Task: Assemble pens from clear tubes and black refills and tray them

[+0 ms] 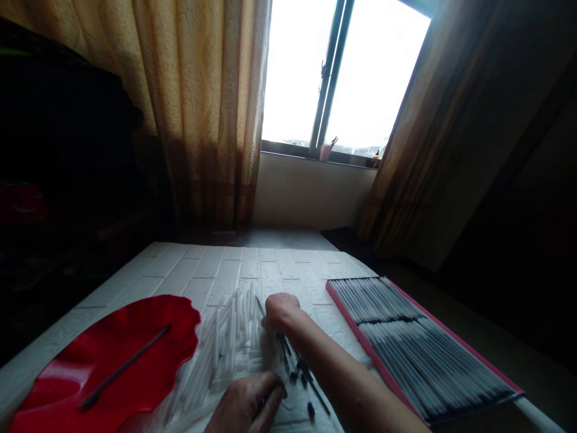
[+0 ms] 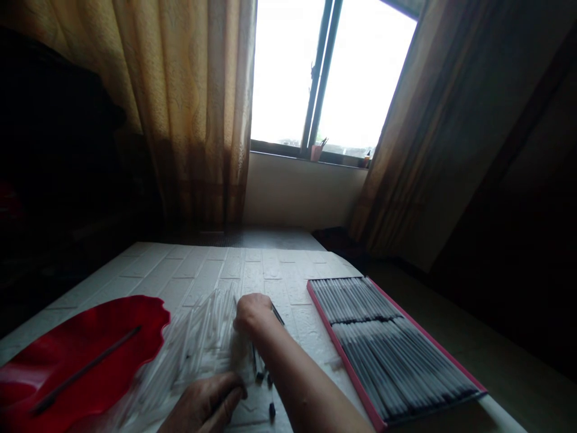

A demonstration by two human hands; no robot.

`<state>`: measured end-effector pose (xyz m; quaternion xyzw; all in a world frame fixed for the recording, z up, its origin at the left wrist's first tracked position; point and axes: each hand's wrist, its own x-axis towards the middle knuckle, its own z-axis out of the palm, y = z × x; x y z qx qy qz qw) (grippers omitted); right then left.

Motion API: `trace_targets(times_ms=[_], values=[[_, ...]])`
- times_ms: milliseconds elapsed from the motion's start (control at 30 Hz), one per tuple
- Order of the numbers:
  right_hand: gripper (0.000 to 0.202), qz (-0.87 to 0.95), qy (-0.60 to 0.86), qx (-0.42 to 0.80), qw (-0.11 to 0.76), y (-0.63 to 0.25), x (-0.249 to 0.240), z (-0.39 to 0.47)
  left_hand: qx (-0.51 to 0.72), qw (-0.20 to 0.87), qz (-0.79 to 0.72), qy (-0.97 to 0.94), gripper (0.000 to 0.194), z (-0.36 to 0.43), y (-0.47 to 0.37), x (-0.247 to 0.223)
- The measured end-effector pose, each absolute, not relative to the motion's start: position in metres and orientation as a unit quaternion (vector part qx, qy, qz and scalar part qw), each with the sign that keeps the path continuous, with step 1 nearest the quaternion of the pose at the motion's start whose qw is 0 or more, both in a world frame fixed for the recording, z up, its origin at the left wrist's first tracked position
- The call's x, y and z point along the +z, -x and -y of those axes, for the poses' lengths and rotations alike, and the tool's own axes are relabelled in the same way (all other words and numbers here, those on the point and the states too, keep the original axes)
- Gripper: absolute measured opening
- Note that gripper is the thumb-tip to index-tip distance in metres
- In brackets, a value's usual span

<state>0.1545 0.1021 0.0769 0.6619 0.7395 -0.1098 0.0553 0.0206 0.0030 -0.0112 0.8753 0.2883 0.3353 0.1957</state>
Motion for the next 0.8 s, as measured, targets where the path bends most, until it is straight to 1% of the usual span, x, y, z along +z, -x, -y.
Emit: trace_targets(times_ms=[67, 133, 200, 267, 333, 400, 467, 533, 633, 733, 800], values=[[0.032, -0.727, -0.674, -0.121, 0.052, -0.162, 0.084, -0.094, 0.346, 0.183, -0.276, -0.878, 0.023, -0.003, -0.021, -0.01], [0.027, -0.722, -0.678, -0.128, 0.037, -0.176, 0.093, -0.081, 0.36, 0.166, -0.254, -0.882, 0.023, -0.002, -0.021, -0.01], [0.019, -0.732, -0.668, -0.134, 0.006, -0.194, 0.102, -0.064, 0.377, 0.139, -0.224, -0.888, 0.022, 0.0, -0.02, -0.01], [0.021, -0.745, -0.651, -0.142, -0.031, -0.213, 0.107, -0.042, 0.39, 0.107, -0.191, -0.894, 0.021, 0.001, -0.02, -0.01], [0.022, -0.756, -0.633, -0.156, -0.059, -0.229, 0.109, -0.019, 0.418, 0.027, -0.161, -0.894, 0.023, 0.001, -0.02, -0.011], [0.022, -0.768, -0.608, -0.181, -0.085, -0.24, 0.105, 0.004, 0.446, -0.08, -0.157, -0.877, 0.028, 0.0, -0.02, -0.011], [0.022, -0.782, -0.563, -0.227, -0.141, -0.247, 0.1, 0.022, 0.455, -0.153, -0.173, -0.86, 0.034, -0.002, -0.02, -0.01], [0.021, -0.785, -0.529, -0.257, -0.196, -0.251, 0.093, 0.035, 0.434, -0.146, -0.188, -0.869, 0.038, -0.003, -0.02, -0.006], [0.02, -0.772, -0.514, -0.283, -0.244, -0.256, 0.086, 0.042, 0.405, -0.094, -0.198, -0.888, 0.034, -0.002, -0.019, -0.001], [0.025, -0.736, -0.536, -0.324, -0.258, -0.265, 0.081, 0.039, 0.395, -0.056, -0.214, -0.892, 0.033, -0.001, -0.018, -0.002], [0.026, -0.715, -0.595, -0.28, -0.239, -0.274, 0.077, 0.036, 0.397, -0.048, -0.231, -0.887, 0.031, -0.002, -0.017, -0.005]])
